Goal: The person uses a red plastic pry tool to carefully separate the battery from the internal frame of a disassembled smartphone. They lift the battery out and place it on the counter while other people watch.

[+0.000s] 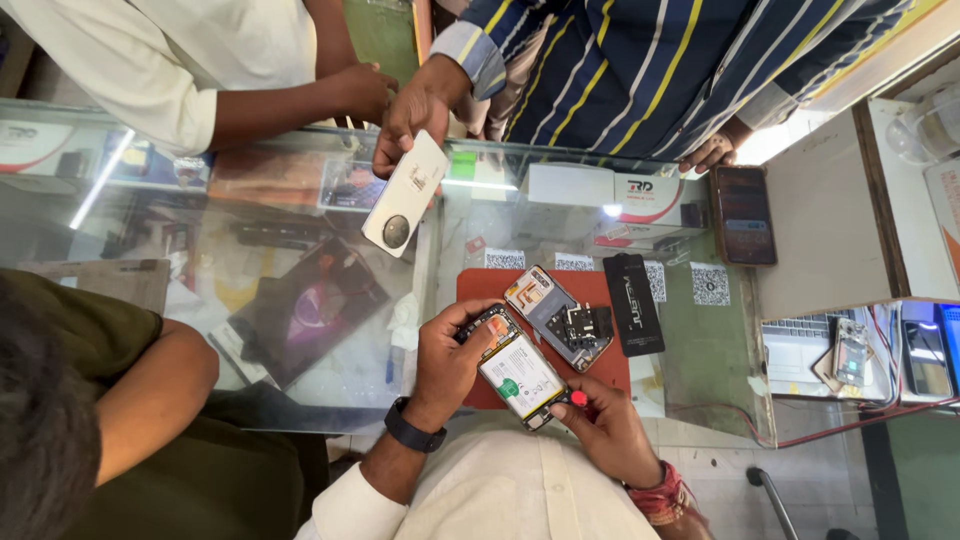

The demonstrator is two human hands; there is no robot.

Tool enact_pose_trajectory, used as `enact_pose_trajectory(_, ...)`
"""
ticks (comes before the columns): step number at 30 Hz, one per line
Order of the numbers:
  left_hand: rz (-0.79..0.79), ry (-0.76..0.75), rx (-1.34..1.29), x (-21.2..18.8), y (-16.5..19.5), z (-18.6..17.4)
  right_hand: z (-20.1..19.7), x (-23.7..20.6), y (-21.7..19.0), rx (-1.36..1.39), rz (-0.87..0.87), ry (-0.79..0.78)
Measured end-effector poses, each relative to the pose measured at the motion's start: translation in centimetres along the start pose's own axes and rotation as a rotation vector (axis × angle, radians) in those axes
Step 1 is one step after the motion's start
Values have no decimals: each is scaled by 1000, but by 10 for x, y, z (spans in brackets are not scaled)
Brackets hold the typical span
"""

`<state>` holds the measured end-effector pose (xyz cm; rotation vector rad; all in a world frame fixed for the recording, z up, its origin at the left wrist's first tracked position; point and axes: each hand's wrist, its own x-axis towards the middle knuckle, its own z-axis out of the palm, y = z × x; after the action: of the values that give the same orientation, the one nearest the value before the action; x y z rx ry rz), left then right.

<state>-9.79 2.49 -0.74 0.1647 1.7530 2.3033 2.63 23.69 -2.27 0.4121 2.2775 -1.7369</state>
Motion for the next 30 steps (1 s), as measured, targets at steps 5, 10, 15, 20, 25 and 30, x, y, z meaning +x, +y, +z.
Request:
enact_pose_trajectory(5, 76, -95, -420, -6, 16, 1, 1, 8, 2, 338, -83, -110)
enact_pose_trajectory(10, -10, -287, -703, -15, 13, 13, 8, 15, -12, 354, -188, -137)
enact_pose_trajectory(15, -40, -383, -864, -18, -5, 13, 21, 19, -8, 394, -162, -154)
enact_pose_trajectory(20, -99, -409, -878, -17, -16, 7, 16, 16, -1, -2, -135, 72)
enact_pose_trajectory(25, -80, -475, -857, -15, -13, 1, -9, 10, -8, -341, -277, 508)
enact_pose_trajectory(30, -105, -475, -747, -17, -9, -1, -32, 3, -5, -623, -395, 755)
